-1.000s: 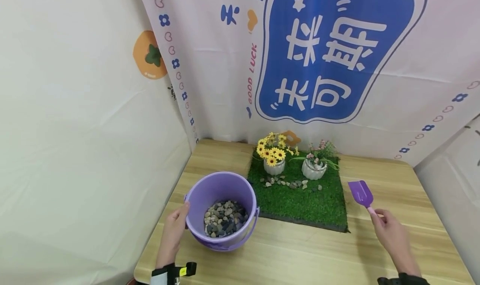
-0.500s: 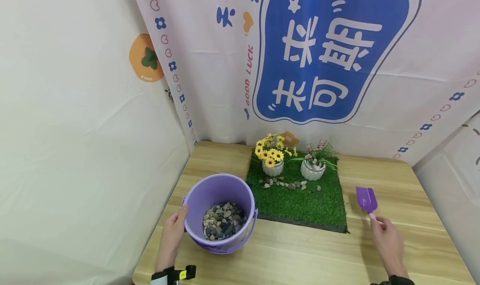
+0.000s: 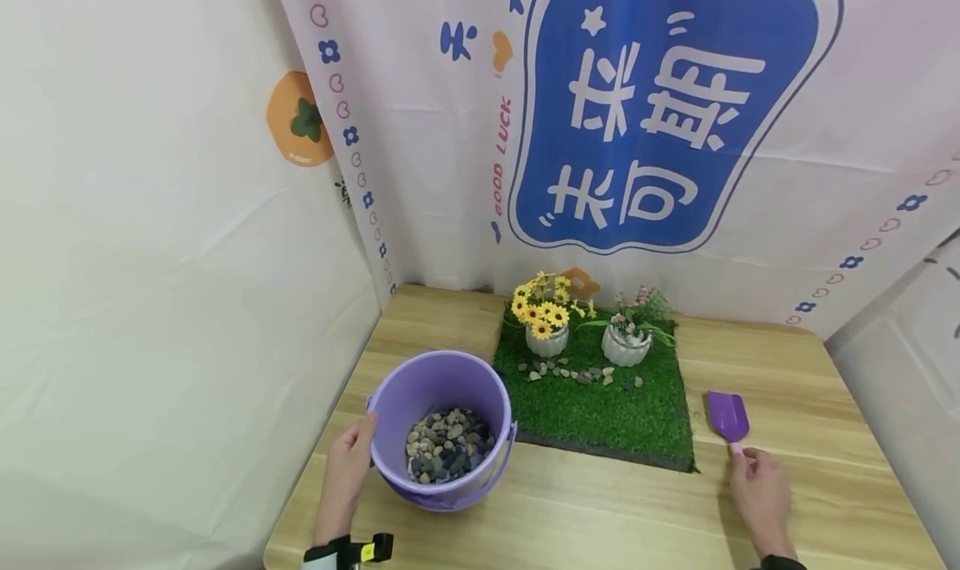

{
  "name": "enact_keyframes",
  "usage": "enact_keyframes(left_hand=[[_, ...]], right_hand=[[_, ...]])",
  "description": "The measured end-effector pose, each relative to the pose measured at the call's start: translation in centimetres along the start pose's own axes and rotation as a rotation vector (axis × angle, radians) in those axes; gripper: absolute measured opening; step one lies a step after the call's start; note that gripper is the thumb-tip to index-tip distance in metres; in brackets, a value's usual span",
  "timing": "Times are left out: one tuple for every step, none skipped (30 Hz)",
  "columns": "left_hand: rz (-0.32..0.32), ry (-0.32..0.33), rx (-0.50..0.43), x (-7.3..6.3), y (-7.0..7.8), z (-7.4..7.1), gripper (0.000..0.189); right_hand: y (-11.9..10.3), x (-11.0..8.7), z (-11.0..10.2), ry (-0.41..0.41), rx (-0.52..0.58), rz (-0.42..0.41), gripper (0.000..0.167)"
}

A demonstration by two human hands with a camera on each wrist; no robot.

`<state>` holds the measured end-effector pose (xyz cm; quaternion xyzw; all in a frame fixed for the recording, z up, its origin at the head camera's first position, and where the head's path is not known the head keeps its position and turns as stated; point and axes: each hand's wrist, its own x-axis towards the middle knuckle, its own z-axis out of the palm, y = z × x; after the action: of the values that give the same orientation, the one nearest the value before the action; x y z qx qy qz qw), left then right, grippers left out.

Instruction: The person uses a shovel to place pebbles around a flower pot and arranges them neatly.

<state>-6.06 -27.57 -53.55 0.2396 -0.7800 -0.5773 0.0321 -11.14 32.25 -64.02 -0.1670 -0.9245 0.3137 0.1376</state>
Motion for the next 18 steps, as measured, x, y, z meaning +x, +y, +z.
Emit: enact_keyframes(left_hand=[[-0.003, -0.003, 0.002, -0.02, -0.06, -0.01, 0.063], [-0.004, -0.005, 0.005, -0.04, -0.11, -0.02, 0.063], [-0.003, -0.004, 0.008, -0.06, -0.13, 0.0, 0.063], [-0.005, -0.003, 0.008, -0.11, -0.16, 0.01, 0.064], [-0.005, 0.0, 0.006, -0.16, -0.17, 0.03, 0.063], [-0.006, 0.005, 0.005, -0.18, -0.18, 0.09, 0.063], [-0.004, 0.01, 0.006, -0.27, -0.15, 0.15, 0.064], [-0.004, 0.016, 0.005, -0.32, -0.1, 0.2, 0.063], [-0.003, 0.021, 0.002, -0.37, -0.06, 0.23, 0.062], [-0.003, 0.025, 0.0, -0.42, -0.03, 0.27, 0.062], [-0.004, 0.028, -0.001, -0.48, 0.0, 0.28, 0.062], [-0.006, 0.031, 0.001, -0.54, 0.03, 0.29, 0.063], [-0.005, 0.033, -0.001, -0.6, 0.06, 0.28, 0.063], [-0.005, 0.035, 0.0, -0.68, 0.1, 0.26, 0.063], [-0.003, 0.036, 0.0, -0.72, 0.12, 0.25, 0.064], [-0.004, 0.039, -0.003, -0.75, 0.13, 0.28, 0.065], [-0.004, 0.042, -0.003, -0.78, 0.14, 0.27, 0.067], [-0.003, 0.046, 0.0, -0.83, 0.17, 0.29, 0.067]], right_hand=[[0.03, -0.02, 0.12, -0.003, -0.007, 0.007, 0.032], [0.04, -0.02, 0.2, -0.008, -0.013, 0.014, 0.034], [0.0, -0.02, 0.22, -0.014, -0.019, 0.024, 0.036], [-0.11, 0.04, 0.21, -0.021, -0.027, 0.032, 0.038], [-0.22, 0.07, 0.15, -0.032, -0.034, 0.041, 0.039], [-0.28, 0.11, 0.06, -0.042, -0.04, 0.048, 0.04], [-0.37, 0.14, -0.01, -0.055, -0.047, 0.058, 0.042], [-0.39, 0.16, -0.04, -0.06, -0.052, 0.059, 0.043], [-0.4, 0.18, -0.05, -0.067, -0.058, 0.059, 0.043], [-0.39, 0.18, -0.05, -0.07, -0.062, 0.06, 0.043], [-0.38, 0.19, -0.04, -0.078, -0.065, 0.059, 0.042], [-0.37, 0.2, -0.04, -0.085, -0.07, 0.06, 0.041], [-0.38, 0.19, -0.05, -0.095, -0.072, 0.062, 0.041], [-0.37, 0.19, -0.06, -0.1, -0.076, 0.062, 0.04], [-0.37, 0.19, -0.07, -0.105, -0.079, 0.064, 0.039], [-0.37, 0.18, -0.08, -0.109, -0.079, 0.065, 0.038], [-0.37, 0.17, -0.1, -0.114, -0.081, 0.065, 0.038], [-0.38, 0.14, -0.13, -0.108, -0.08, 0.067, 0.039]])
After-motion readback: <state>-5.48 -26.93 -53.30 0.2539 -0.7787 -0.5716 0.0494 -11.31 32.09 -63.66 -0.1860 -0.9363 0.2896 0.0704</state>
